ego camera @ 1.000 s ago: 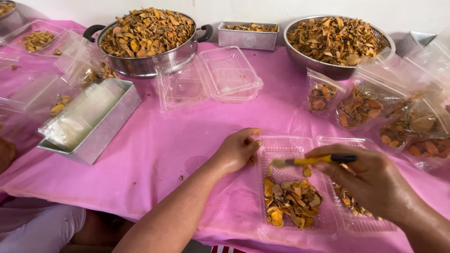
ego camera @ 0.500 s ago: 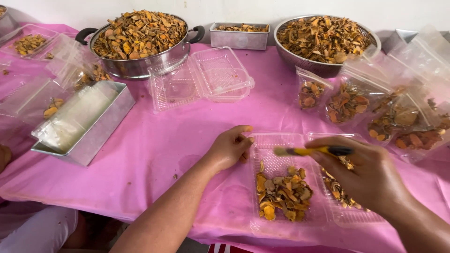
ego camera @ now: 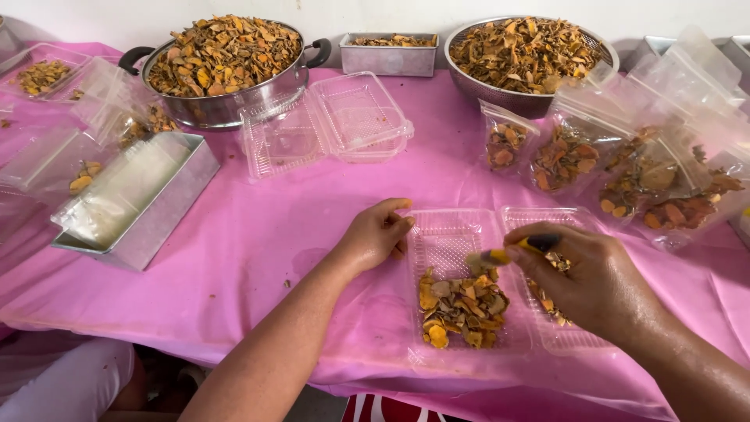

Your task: Manually sorting and packaging dried tea or turmeric pieces into plastic containers using hands and a brush.

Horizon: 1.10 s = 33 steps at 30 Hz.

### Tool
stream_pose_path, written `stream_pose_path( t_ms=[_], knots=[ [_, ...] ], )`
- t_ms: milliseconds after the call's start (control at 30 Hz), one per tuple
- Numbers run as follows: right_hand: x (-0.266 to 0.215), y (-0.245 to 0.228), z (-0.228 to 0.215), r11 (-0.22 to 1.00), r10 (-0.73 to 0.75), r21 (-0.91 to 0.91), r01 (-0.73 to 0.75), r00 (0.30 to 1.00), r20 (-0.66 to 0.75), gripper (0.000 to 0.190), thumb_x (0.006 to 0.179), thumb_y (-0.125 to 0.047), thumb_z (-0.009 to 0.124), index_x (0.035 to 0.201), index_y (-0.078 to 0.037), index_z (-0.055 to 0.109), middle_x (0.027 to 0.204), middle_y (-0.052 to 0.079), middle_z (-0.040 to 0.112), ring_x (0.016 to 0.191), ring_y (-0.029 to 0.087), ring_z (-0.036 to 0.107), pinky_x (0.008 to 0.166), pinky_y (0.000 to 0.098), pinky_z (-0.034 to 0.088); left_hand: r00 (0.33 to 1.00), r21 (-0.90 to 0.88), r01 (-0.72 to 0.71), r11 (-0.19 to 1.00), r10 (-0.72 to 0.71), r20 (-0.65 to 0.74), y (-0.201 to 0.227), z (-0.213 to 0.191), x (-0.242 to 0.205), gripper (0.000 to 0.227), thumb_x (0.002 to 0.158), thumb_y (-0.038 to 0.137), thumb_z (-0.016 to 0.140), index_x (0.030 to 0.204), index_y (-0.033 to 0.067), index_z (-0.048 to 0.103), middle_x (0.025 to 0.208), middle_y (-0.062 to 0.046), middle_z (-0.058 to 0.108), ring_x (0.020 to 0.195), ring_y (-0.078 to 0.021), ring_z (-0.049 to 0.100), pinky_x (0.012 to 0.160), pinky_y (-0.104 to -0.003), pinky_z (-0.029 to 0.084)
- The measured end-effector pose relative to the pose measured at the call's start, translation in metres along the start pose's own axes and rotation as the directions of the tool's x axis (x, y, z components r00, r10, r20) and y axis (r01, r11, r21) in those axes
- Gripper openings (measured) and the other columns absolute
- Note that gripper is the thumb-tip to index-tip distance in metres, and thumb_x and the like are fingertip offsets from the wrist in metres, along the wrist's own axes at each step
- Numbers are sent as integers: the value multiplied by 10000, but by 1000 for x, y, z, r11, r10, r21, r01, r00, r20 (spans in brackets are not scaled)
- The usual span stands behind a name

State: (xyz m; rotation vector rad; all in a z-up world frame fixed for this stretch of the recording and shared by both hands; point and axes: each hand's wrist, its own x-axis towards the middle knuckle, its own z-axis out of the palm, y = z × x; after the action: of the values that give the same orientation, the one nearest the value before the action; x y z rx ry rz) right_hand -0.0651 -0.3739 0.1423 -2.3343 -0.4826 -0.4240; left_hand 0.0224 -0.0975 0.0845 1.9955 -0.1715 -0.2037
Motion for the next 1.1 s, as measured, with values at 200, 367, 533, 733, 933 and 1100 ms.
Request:
stream_pose_path(
  t_ms=[200, 367, 533, 733, 933, 1100],
  knots=[
    [-11, -4, -17, 1000, -15, 26, 15, 1000, -24, 220, 877, -162, 746, 1082, -110, 807, 968, 6, 836, 766, 98, 759, 623, 254, 584, 993, 275, -91, 957, 108, -47, -7, 0, -1, 466, 997, 313, 547, 1413, 108, 585, 1088, -121, 670, 892, -255, 687, 821, -387, 532],
    [-14, -4, -25, 998, 42, 46, -36, 987, -155, 179, 942, -114, 733, 1104, -71, 796, 989, 15, 800, 858, 86, 696, 736, 254, 537, 831, 718, -351, 601, 553, -57, 18, 3, -26, 257, 980, 137, 669, 1185, -3, 603, 1076, -188, 566, 764, -300, 603, 585, -423, 554],
    [-14, 5, -8, 990, -122, 60, 126, 990, -72, 232, 875, -119, 749, 1099, -61, 775, 920, 38, 816, 668, 117, 742, 546, 257, 599, 903, 739, -382, 556, 396, 169, 48, 17, -55, 227, 985, 232, 708, 835, 73, 767, 946, -50, 714, 987, -239, 690, 1104, -532, 472],
    [-4, 24, 20, 924, -345, -213, 318, 932, -108, 136, 931, -146, 737, 1042, -70, 761, 1005, 63, 781, 829, 186, 739, 717, 332, 596, 914, 783, -398, 478, 132, 384, 39, 47, -35, 67, 845, 27, 767, 842, 89, 742, 922, -111, 670, 1140, -349, 603, 1235, -767, 66],
    [8, 47, 21, 933, -314, -227, 277, 938, -144, 196, 969, -182, 718, 1104, -42, 742, 1074, 76, 778, 847, 210, 751, 647, 351, 601, 914, 825, -384, 414, 43, 404, 64, 50, -33, 131, 846, -21, 732, 895, 99, 747, 965, -86, 695, 1175, -300, 579, 1237, -787, 28],
    [7, 50, 25, 941, -300, -217, 260, 937, -178, 157, 961, -144, 736, 1080, -43, 752, 1039, 61, 779, 873, 215, 742, 657, 351, 583, 923, 808, -308, 502, -48, 382, 76, 51, -24, 208, 873, -107, 615, 868, 84, 695, 792, -57, 697, 1015, -288, 674, 1283, -696, -49]
  ],
)
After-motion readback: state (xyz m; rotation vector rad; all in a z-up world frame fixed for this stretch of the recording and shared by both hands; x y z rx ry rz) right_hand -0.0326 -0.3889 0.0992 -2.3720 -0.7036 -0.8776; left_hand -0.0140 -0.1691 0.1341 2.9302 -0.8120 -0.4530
